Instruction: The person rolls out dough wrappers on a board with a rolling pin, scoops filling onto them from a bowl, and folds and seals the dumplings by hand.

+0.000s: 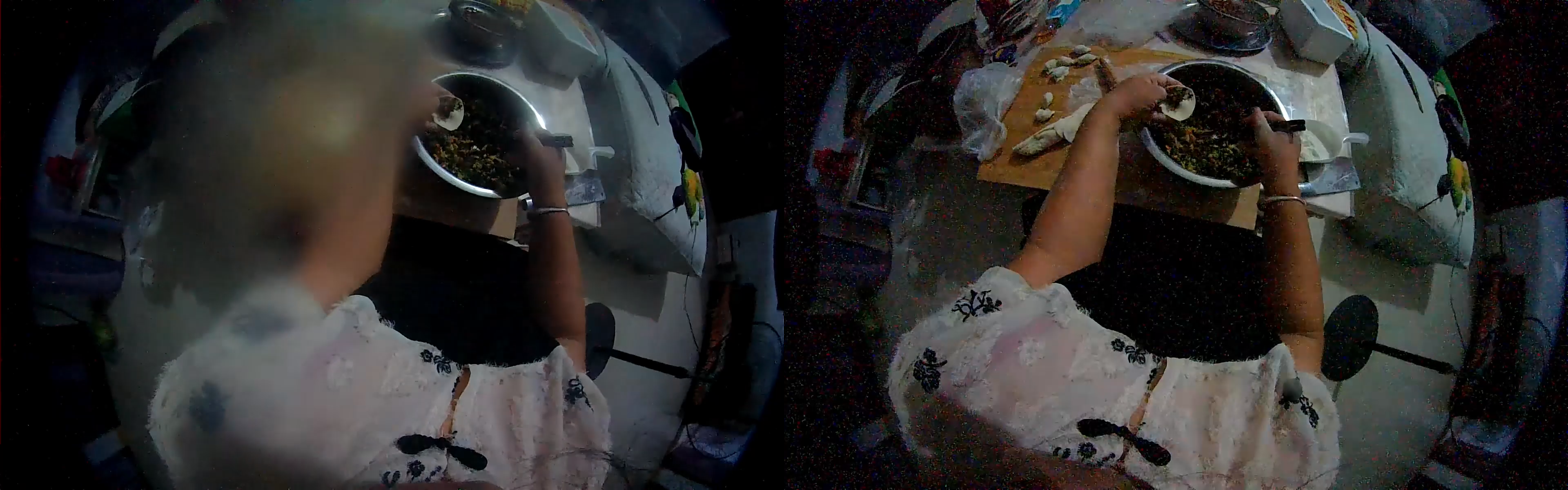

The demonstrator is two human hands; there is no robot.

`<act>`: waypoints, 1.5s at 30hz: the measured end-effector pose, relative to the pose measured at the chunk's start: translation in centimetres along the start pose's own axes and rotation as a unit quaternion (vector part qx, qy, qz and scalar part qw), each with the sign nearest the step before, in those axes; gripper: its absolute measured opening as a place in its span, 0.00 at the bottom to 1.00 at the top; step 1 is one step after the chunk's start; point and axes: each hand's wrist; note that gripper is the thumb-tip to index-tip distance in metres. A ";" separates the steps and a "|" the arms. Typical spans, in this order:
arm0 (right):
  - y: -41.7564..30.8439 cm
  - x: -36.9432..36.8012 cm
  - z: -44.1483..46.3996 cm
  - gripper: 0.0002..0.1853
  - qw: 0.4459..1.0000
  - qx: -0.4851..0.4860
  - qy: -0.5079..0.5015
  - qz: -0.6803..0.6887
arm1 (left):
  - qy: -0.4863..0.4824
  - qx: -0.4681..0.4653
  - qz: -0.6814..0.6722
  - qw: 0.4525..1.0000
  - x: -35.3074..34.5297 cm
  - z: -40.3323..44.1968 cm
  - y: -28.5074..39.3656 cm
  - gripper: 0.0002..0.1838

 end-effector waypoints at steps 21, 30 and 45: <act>0.6 1.7 -0.9 0.15 0.994 -0.026 0.061 0.085 | 0.087 -0.033 0.181 0.979 0.5 1.3 -2.5 0.25; -0.7 3.2 -1.5 0.16 0.996 -0.002 0.073 0.050 | 0.114 -0.166 0.453 0.868 1.5 3.0 -5.7 0.18; -3.6 -3.4 -4.6 0.04 0.846 0.506 0.040 -0.166 | -0.004 -0.076 0.109 0.991 0.5 1.5 -2.1 0.30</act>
Point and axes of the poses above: each hand's wrist, its own z-axis towards the middle knuckle, its own x-axis out of the back of the hand, y = z × x, and after that the axes turned 3 degrees about x, right-handed
